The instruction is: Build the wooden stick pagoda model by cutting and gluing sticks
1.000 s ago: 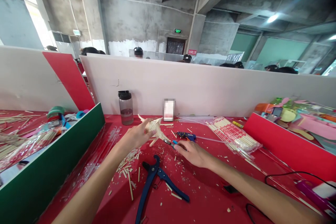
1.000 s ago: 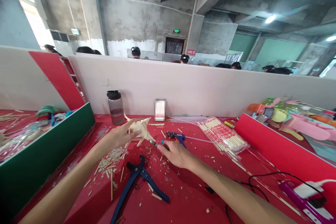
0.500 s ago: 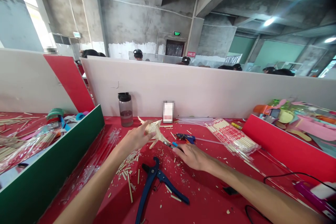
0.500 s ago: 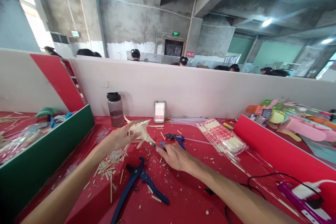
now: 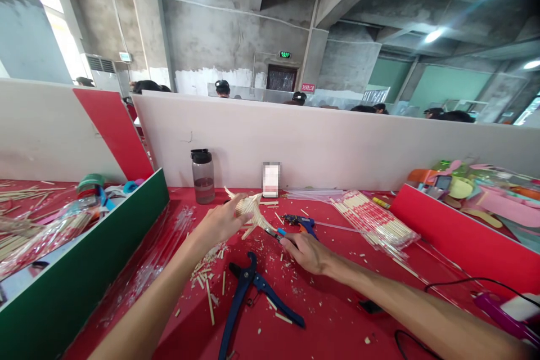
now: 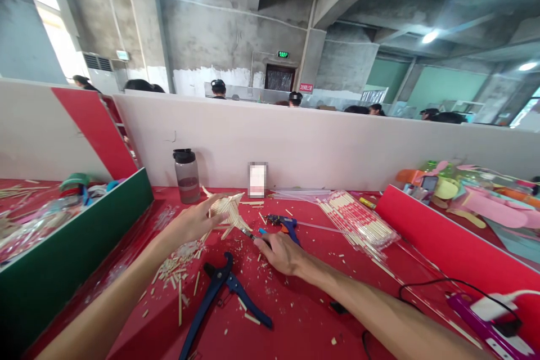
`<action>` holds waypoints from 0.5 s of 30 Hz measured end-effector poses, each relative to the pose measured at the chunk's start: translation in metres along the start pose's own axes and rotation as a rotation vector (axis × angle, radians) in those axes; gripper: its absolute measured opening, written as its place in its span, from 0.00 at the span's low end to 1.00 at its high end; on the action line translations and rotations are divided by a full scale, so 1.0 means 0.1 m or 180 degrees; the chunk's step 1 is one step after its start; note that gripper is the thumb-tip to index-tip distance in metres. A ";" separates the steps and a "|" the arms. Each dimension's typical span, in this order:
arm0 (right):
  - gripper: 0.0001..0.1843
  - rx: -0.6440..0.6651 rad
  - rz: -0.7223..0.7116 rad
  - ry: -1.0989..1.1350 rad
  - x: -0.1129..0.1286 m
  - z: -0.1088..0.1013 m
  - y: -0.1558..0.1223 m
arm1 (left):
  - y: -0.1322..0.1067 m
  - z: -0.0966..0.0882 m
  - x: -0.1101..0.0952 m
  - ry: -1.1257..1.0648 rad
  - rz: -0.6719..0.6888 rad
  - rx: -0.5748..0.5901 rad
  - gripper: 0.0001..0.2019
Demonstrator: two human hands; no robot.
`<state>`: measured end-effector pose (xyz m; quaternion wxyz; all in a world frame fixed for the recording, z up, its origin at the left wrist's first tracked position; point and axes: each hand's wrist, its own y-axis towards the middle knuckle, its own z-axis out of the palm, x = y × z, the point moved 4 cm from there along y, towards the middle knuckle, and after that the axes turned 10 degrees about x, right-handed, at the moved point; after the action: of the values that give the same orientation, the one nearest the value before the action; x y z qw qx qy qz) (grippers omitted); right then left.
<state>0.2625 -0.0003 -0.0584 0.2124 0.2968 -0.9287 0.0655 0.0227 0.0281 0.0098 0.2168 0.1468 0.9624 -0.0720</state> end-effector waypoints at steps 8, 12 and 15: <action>0.28 0.0042 0.0011 -0.0024 0.05 -0.03 0.01 | -0.10 -0.19 -0.04 0.0004 0.0000 -0.0088 0.33; 0.27 0.0129 0.0091 -0.0047 0.16 -0.15 0.00 | -0.10 -0.21 0.00 -0.0037 0.0029 -0.0029 0.33; 0.24 0.0248 0.0127 -0.0002 0.21 -0.20 0.01 | -0.08 -0.20 0.02 -0.0040 -0.0042 -0.0006 0.34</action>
<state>0.2539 -0.0058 -0.0312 0.1990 0.2862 -0.9313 0.1058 0.0108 0.0250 0.0273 0.2225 0.1397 0.9621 -0.0734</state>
